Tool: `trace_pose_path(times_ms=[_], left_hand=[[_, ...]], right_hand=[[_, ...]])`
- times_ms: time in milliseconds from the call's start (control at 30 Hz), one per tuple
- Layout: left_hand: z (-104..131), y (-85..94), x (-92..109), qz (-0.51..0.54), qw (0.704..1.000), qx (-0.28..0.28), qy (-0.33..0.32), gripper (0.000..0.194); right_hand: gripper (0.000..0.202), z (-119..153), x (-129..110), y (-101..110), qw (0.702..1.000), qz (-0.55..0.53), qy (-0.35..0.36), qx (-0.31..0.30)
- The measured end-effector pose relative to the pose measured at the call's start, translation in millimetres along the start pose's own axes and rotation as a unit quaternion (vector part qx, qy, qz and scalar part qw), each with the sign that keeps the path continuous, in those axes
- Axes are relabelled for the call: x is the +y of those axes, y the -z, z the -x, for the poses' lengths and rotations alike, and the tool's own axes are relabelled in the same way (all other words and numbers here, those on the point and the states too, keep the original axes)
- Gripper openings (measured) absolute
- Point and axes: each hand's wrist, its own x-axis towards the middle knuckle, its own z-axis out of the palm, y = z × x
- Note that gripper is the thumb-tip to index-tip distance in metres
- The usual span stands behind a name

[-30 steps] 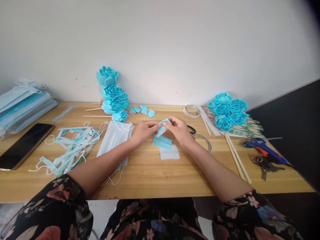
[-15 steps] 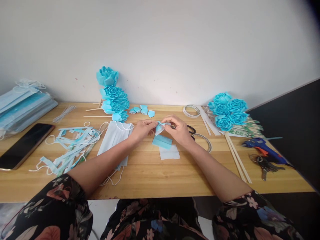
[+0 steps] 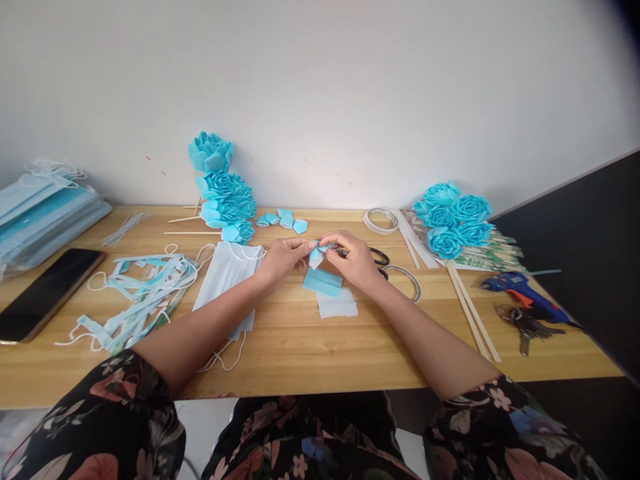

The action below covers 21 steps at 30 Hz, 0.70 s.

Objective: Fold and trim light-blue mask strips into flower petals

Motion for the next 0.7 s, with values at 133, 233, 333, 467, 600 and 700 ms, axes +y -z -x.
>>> trace_pose_path(times_ms=[133, 233, 333, 467, 600, 700], left_hand=[[-0.8, 0.3, -1.5, -0.007, 1.000, 0.025, 0.001, 0.046], [-0.7, 0.4, -2.1, -0.017, 0.999, 0.034, -0.008, 0.041], [-0.4, 0.4, -2.5, -0.023, 0.999, 0.038, -0.014, 0.039], [-0.2, 0.1, -2.8, -0.024, 0.999, 0.043, -0.019, 0.037], [-0.4, -0.2, -3.3, -0.017, 0.998, 0.046, -0.028, 0.038], [-0.9, 0.0, -4.5, -0.018, 0.998, 0.050, -0.041, 0.037]], right_hand=[[0.025, 0.6, -1.4, 4.3, 0.997, -0.051, -0.044, -0.030], [0.027, 0.5, -3.8, 7.5, 0.984, -0.130, -0.115, -0.030], [0.033, -0.2, -5.9, 6.3, 0.974, -0.168, -0.149, -0.034], [0.038, -0.9, -5.5, 1.2, 0.970, -0.185, -0.147, -0.053], [0.037, -1.2, -7.3, 1.1, 0.970, -0.184, -0.153, -0.043], [0.037, -1.1, -11.1, 2.1, 0.953, -0.235, -0.185, -0.057]])
